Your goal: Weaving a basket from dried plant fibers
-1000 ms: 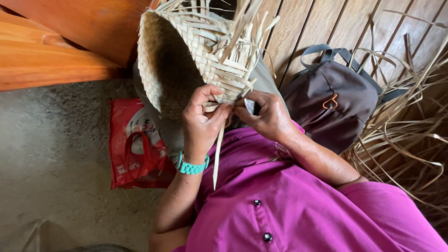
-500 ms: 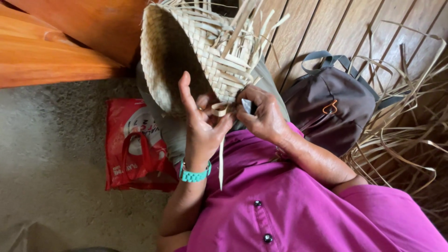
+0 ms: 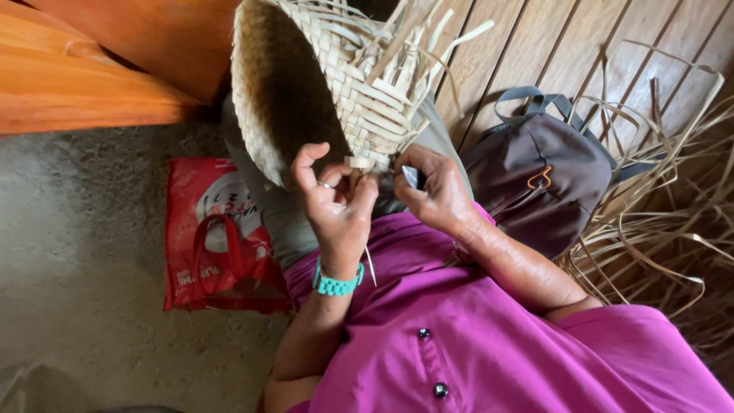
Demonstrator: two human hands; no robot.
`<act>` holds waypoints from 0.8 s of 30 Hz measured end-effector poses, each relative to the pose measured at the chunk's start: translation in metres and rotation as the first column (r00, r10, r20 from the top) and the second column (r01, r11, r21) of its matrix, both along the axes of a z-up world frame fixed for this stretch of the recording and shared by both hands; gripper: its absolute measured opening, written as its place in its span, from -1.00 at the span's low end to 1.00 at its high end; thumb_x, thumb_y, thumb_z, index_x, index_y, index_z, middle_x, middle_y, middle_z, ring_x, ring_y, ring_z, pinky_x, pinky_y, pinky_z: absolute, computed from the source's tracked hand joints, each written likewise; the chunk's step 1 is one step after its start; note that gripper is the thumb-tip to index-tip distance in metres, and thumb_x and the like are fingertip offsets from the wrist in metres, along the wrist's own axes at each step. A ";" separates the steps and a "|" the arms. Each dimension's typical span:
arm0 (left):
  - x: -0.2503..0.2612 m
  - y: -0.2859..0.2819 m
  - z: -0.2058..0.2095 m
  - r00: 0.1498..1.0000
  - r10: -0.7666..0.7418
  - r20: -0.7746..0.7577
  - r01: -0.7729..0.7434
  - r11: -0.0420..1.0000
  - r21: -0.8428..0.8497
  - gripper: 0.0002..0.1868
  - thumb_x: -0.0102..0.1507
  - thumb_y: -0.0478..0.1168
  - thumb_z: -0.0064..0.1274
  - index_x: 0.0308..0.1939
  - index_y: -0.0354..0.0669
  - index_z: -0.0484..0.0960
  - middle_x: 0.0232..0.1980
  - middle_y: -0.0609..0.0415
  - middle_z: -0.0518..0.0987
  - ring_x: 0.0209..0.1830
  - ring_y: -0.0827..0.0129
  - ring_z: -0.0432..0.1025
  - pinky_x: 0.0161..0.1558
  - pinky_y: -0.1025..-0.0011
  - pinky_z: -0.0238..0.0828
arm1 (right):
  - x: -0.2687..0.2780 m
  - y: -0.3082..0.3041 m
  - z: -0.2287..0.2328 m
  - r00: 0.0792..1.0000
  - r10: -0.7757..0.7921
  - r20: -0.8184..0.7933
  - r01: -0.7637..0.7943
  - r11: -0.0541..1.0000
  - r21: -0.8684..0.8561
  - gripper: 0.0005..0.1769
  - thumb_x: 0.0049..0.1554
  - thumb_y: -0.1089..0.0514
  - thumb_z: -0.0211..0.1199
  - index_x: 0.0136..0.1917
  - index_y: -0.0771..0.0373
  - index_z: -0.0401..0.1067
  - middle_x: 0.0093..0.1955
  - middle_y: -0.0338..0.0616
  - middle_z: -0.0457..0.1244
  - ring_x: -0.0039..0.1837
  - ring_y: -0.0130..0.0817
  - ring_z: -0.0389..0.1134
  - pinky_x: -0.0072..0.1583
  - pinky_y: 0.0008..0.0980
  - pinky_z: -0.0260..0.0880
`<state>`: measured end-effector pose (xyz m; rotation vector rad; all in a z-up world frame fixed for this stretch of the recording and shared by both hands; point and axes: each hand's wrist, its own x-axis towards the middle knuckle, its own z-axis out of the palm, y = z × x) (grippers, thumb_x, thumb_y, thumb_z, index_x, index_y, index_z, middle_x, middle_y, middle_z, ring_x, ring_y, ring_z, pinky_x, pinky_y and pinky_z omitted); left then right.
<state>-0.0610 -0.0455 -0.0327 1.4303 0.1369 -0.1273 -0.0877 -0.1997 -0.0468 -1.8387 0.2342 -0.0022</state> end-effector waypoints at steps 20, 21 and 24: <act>0.015 0.023 -0.006 0.966 -0.147 0.212 0.038 0.894 0.447 -0.78 0.34 -0.08 0.15 -0.28 -0.13 0.65 -0.51 -0.01 0.55 -0.46 0.20 0.55 -0.36 0.31 0.48 | 0.023 -0.001 0.010 0.940 0.299 0.162 -0.273 0.948 -0.165 -0.82 0.22 0.03 0.26 -0.06 0.17 0.46 -0.22 -0.05 0.30 -0.15 0.04 0.40 -0.07 -0.15 0.43; 0.016 0.021 0.002 0.973 -0.104 0.207 0.002 0.898 0.441 -0.80 0.34 -0.11 0.12 -0.23 -0.16 0.67 -0.48 -0.07 0.59 -0.43 0.11 0.57 -0.34 0.25 0.50 | 0.021 -0.002 0.009 0.926 0.337 0.172 -0.297 0.928 -0.224 -0.76 0.21 -0.04 0.25 -0.05 0.16 0.44 -0.20 -0.06 0.29 -0.14 0.05 0.41 -0.09 -0.11 0.43; 0.016 0.026 0.005 0.982 -0.038 0.187 -0.039 0.918 0.395 -0.84 0.34 -0.12 0.15 -0.20 -0.11 0.71 -0.47 0.07 0.60 -0.43 0.38 0.52 -0.29 0.34 0.51 | 0.012 -0.008 0.011 0.903 0.402 0.153 -0.347 0.890 -0.295 -0.65 0.24 -0.18 0.17 -0.07 0.13 0.42 -0.21 -0.12 0.26 -0.16 0.03 0.40 -0.10 -0.13 0.44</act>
